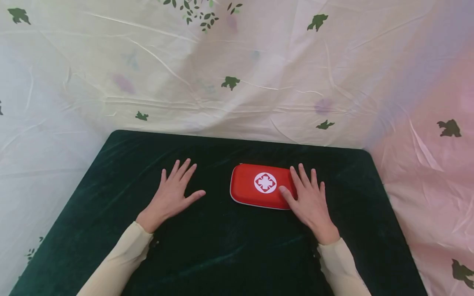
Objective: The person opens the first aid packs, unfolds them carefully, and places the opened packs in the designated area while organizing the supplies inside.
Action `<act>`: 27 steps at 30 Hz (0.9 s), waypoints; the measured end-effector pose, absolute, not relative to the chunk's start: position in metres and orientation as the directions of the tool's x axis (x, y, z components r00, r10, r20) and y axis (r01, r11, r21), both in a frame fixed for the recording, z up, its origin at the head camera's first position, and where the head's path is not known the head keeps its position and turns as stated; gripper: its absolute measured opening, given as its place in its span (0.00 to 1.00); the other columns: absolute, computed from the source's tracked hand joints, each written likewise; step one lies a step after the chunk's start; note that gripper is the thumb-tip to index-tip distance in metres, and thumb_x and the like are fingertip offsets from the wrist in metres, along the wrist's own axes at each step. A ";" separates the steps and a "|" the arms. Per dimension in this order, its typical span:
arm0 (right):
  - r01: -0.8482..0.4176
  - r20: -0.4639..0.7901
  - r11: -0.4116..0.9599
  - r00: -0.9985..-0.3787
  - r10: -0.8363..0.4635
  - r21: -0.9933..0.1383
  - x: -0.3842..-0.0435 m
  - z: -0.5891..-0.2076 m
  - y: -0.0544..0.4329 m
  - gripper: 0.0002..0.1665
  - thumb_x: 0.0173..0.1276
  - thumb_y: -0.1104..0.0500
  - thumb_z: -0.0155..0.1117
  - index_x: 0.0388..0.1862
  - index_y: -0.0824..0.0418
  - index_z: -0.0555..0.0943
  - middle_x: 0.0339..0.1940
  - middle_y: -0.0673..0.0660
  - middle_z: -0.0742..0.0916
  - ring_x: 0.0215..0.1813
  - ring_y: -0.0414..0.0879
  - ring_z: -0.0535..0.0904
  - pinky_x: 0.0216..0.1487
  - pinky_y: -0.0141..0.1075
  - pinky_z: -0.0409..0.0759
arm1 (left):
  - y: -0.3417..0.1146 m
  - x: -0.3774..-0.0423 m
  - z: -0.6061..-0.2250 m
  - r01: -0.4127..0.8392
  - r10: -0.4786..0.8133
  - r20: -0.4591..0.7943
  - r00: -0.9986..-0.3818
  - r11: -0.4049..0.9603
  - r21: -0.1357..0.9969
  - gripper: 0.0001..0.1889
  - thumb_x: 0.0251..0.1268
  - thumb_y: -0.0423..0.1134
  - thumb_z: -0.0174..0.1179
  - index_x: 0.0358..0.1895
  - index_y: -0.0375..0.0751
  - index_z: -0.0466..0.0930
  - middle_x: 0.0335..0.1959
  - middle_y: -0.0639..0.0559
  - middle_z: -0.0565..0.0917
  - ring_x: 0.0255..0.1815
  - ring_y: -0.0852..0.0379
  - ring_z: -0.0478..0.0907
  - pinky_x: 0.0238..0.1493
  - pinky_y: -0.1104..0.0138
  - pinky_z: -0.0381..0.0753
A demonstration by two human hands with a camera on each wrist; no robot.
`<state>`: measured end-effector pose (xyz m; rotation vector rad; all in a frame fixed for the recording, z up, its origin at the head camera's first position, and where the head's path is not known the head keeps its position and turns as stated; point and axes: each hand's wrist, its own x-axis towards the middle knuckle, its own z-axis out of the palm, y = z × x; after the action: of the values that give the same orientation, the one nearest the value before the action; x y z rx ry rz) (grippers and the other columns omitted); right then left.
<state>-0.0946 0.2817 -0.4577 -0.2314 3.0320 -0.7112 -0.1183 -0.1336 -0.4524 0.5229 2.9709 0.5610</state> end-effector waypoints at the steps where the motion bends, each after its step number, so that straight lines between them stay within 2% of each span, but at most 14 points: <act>1: -0.139 0.012 0.882 -0.989 -0.150 -0.450 -0.094 -0.458 0.280 0.50 0.77 0.31 0.50 0.87 0.52 0.49 0.87 0.61 0.50 0.83 0.72 0.38 0.72 0.77 0.42 | -0.132 -0.119 -0.453 0.327 0.351 0.004 -0.936 0.869 0.371 0.52 0.67 0.81 0.40 0.84 0.49 0.52 0.86 0.45 0.47 0.85 0.38 0.37 0.76 0.30 0.39; 5: -0.140 -0.005 0.871 -0.987 -0.161 -0.471 -0.094 -0.458 0.276 0.50 0.77 0.32 0.51 0.87 0.52 0.50 0.87 0.61 0.50 0.83 0.72 0.38 0.72 0.77 0.43 | -0.123 -0.121 -0.454 0.372 0.386 0.049 -0.921 0.836 0.403 0.50 0.69 0.79 0.42 0.83 0.48 0.56 0.85 0.46 0.52 0.85 0.40 0.43 0.77 0.32 0.43; 13: -0.182 -0.013 0.876 -0.978 -0.210 -0.446 -0.095 -0.459 0.265 0.49 0.77 0.31 0.51 0.87 0.51 0.52 0.87 0.58 0.51 0.84 0.70 0.39 0.74 0.75 0.44 | -0.106 -0.128 -0.454 0.442 0.445 0.110 -0.889 0.771 0.458 0.42 0.73 0.68 0.54 0.81 0.47 0.62 0.83 0.47 0.60 0.84 0.44 0.51 0.79 0.39 0.50; 27: -0.250 -0.003 0.886 -0.962 -0.273 -0.390 -0.101 -0.466 0.257 0.48 0.75 0.30 0.54 0.85 0.50 0.59 0.87 0.57 0.53 0.84 0.68 0.41 0.75 0.74 0.43 | -0.080 -0.143 -0.460 0.499 0.519 0.111 -0.847 0.708 0.500 0.39 0.75 0.63 0.56 0.80 0.47 0.64 0.82 0.48 0.62 0.82 0.47 0.56 0.78 0.45 0.58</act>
<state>-0.1010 0.2570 -0.4663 -0.4156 2.9948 -0.6068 -0.1426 -0.0802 -0.4602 0.8550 2.8674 0.8229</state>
